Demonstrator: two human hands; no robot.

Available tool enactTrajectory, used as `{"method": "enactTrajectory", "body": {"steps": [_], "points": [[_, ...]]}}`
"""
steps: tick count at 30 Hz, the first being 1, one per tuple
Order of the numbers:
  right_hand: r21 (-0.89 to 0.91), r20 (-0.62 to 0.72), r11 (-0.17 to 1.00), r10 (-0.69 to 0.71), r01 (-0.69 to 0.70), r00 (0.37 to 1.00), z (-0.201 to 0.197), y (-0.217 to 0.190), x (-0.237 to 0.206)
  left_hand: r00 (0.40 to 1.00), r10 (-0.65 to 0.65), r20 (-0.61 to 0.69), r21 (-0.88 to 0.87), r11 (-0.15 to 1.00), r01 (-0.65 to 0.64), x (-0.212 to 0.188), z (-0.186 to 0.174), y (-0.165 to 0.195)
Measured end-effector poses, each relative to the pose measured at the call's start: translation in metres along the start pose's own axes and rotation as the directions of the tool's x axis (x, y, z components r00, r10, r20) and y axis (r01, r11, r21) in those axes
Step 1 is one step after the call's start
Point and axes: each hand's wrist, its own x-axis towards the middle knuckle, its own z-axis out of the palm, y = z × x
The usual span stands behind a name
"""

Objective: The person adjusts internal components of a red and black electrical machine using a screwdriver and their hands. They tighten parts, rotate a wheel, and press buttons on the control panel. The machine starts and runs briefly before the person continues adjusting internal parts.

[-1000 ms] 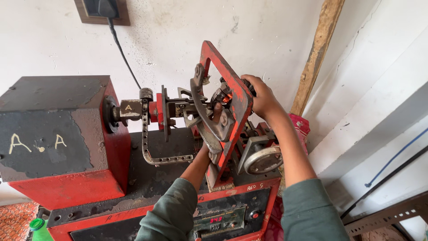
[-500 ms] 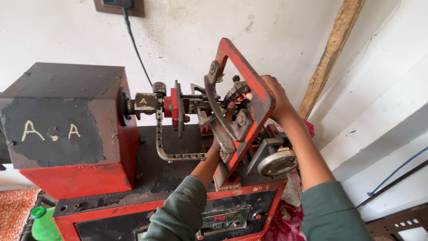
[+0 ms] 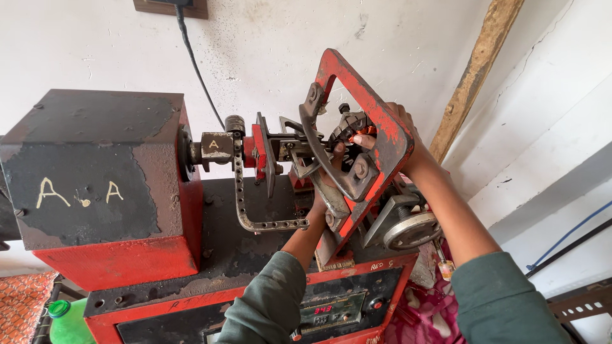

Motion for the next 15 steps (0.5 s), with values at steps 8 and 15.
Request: {"method": "enactTrajectory", "body": {"steps": [8, 15], "points": [[-0.179, -0.001, 0.981, -0.077, 0.076, 0.997, -0.003, 0.000, 0.003, 0.891, -0.277, -0.360, -0.474, 0.877, 0.080, -0.005, 0.003, 0.000], [-0.320, 0.021, 0.943, -0.093, 0.095, 0.995, -0.003, 0.006, 0.002, 0.882, -0.162, -0.443, 0.348, 0.875, 0.336, -0.016, 0.005, -0.001]]}}
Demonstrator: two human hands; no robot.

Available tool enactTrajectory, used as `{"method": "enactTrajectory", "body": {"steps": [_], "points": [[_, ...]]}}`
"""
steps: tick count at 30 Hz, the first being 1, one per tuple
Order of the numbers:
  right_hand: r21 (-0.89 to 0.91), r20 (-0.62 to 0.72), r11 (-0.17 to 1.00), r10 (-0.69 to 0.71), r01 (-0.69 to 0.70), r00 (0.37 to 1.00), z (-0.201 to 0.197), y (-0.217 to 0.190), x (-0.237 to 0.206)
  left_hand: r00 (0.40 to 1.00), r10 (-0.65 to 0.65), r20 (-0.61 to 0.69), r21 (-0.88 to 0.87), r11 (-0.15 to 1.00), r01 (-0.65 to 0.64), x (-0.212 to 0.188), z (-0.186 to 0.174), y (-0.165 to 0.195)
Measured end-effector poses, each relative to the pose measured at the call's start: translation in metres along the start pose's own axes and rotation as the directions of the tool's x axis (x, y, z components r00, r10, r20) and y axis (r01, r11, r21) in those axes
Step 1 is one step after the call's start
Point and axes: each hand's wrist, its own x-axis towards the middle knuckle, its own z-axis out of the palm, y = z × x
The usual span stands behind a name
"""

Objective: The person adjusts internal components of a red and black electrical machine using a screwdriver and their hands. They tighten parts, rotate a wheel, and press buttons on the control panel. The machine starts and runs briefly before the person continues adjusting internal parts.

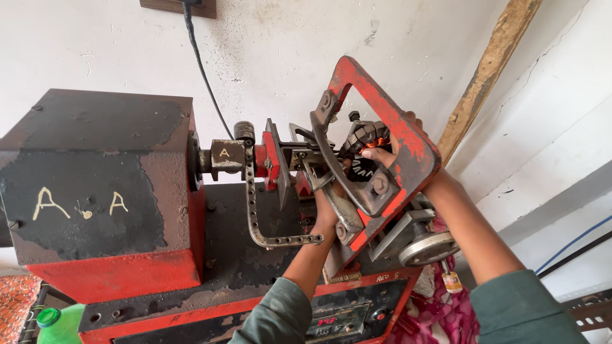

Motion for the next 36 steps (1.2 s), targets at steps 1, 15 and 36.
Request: {"method": "enactTrajectory", "body": {"steps": [1, 15, 36], "points": [[-0.036, 0.035, 0.998, 0.047, -0.046, 0.998, 0.000, 0.000, -0.001, 1.000, -0.012, 0.002, -0.044, 0.999, 0.012, -0.002, 0.000, -0.001], [0.249, 0.059, 0.961, 0.104, -0.116, 0.993, -0.007, -0.006, -0.003, 0.992, -0.084, 0.096, -0.606, 0.785, 0.125, 0.001, 0.002, -0.004], [0.665, 0.157, 0.695, 0.225, -0.272, 0.962, -0.031, -0.031, -0.006, 0.986, -0.104, 0.130, -0.650, 0.742, 0.165, 0.005, 0.003, 0.004]]}}
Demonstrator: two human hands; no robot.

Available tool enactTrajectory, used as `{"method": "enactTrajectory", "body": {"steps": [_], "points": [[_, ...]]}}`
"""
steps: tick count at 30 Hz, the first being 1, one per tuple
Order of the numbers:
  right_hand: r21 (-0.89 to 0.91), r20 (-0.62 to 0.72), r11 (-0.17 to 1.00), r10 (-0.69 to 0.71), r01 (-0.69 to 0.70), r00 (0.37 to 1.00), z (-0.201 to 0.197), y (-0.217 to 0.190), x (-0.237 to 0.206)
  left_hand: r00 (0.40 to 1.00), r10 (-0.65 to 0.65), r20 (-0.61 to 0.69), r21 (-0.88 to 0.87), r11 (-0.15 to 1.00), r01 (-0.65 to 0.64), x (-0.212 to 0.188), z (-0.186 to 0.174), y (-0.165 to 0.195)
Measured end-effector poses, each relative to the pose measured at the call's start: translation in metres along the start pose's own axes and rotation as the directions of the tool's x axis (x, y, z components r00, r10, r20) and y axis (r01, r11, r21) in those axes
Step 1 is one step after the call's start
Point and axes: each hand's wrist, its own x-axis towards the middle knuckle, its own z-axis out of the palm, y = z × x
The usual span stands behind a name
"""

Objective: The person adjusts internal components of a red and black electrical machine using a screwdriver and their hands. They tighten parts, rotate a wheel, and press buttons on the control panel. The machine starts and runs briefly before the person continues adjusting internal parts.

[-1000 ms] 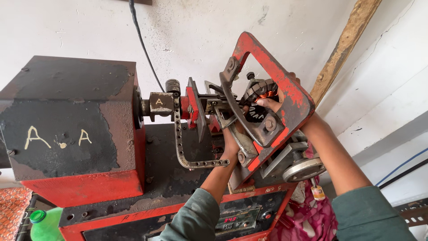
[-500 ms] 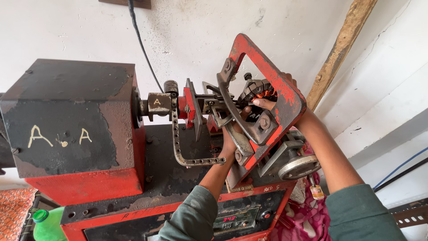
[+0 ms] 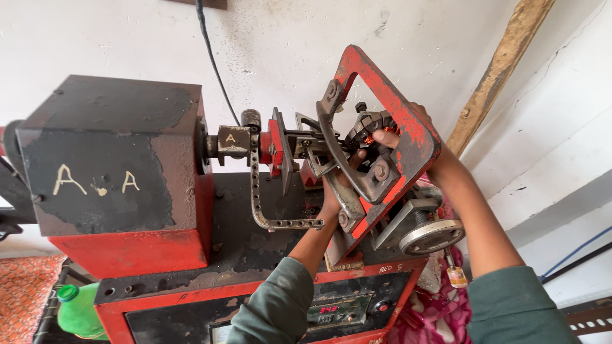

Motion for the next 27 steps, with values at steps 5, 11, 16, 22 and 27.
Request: {"method": "enactTrajectory", "body": {"steps": [5, 11, 16, 22, 27], "points": [[0.233, -0.016, 0.972, -0.030, 0.033, 0.999, -0.004, 0.015, -0.004, 0.952, 0.111, 0.284, 0.094, 0.985, -0.142, 0.004, -0.001, 0.003], [0.357, -0.179, 0.933, 0.010, 0.055, 0.984, -0.002, 0.089, 0.006, 0.981, 0.192, 0.005, 0.664, 0.733, -0.147, 0.000, -0.004, 0.009], [0.250, -0.589, 0.968, 0.160, -0.009, 0.793, 0.012, 0.169, -0.053, 0.961, 0.156, 0.227, 0.741, 0.612, -0.275, -0.002, -0.024, 0.016], [0.303, -0.195, 0.612, 0.790, -0.730, 0.581, 0.005, 0.242, -0.146, 0.957, 0.172, 0.233, 0.615, 0.736, -0.282, -0.002, -0.035, 0.012], [-0.063, -0.158, 0.701, 0.696, -0.711, 0.700, -0.011, 0.264, -0.155, 0.886, 0.238, 0.398, 0.560, 0.702, -0.440, -0.002, -0.042, 0.014]]}}
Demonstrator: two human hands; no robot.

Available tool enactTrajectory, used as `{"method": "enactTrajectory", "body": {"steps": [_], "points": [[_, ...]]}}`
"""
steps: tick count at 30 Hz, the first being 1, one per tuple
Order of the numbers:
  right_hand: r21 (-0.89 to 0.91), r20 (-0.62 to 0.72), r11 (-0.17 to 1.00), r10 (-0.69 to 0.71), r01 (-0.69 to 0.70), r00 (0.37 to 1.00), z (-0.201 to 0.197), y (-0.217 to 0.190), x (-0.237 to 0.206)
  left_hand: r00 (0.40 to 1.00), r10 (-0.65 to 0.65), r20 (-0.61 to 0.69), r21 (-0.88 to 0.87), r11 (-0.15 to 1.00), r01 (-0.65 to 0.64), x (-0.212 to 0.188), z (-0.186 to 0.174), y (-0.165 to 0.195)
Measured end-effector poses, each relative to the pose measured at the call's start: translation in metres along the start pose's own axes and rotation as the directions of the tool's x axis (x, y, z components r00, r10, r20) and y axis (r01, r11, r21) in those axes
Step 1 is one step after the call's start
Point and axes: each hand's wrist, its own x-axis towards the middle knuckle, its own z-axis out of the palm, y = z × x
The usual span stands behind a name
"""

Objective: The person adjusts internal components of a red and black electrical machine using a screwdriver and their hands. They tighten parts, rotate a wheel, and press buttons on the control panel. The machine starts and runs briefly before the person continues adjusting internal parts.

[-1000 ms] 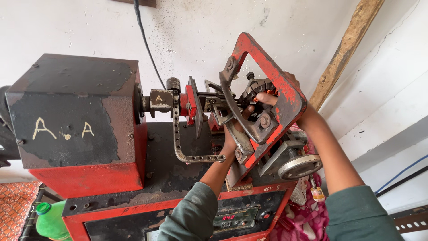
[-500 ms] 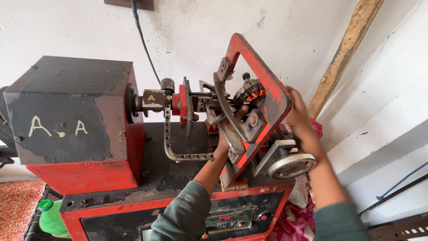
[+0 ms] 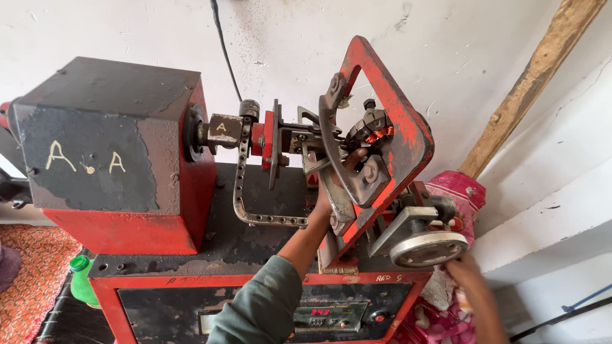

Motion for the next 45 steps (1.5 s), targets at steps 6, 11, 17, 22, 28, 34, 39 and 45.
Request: {"method": "enactTrajectory", "body": {"steps": [6, 11, 17, 22, 28, 34, 39, 45], "points": [[-0.403, 0.125, 0.912, -0.034, 0.082, 0.992, -0.088, -0.008, 0.017, 0.999, 0.038, -0.002, -0.306, 0.951, -0.037, 0.002, 0.004, -0.003], [-0.533, 0.140, 0.839, 0.216, -0.111, 0.966, -0.121, -0.013, -0.005, 0.996, 0.083, 0.022, -0.345, 0.936, -0.070, 0.003, 0.007, 0.004], [-0.286, 0.124, 0.917, 0.322, -0.277, 0.939, -0.146, 0.015, -0.003, 0.996, 0.089, 0.017, -0.237, 0.968, -0.082, 0.004, 0.004, 0.008], [-0.005, -0.091, 0.993, 0.119, -0.119, 0.989, -0.147, 0.056, 0.005, 0.998, 0.064, -0.026, -0.085, 0.994, -0.066, -0.005, 0.002, -0.005], [0.206, -0.353, 0.970, -0.046, 0.125, 0.935, -0.080, 0.106, -0.013, 0.972, -0.236, -0.023, -0.314, 0.924, 0.217, -0.018, -0.006, -0.029], [-0.573, -0.253, 0.611, -0.766, 0.546, 0.591, -0.135, 0.103, 0.009, 0.912, -0.333, 0.240, -0.846, 0.388, 0.365, -0.022, -0.010, -0.041], [-0.400, -0.561, 0.819, -0.573, 0.410, 0.598, -0.108, 0.094, 0.027, 0.827, -0.540, 0.154, -0.800, 0.423, 0.425, -0.024, -0.013, -0.038], [0.088, -0.375, 0.978, -0.145, 0.191, 0.916, -0.098, 0.103, 0.014, 0.927, -0.334, -0.172, -0.007, 0.941, 0.338, -0.030, -0.013, -0.030]]}}
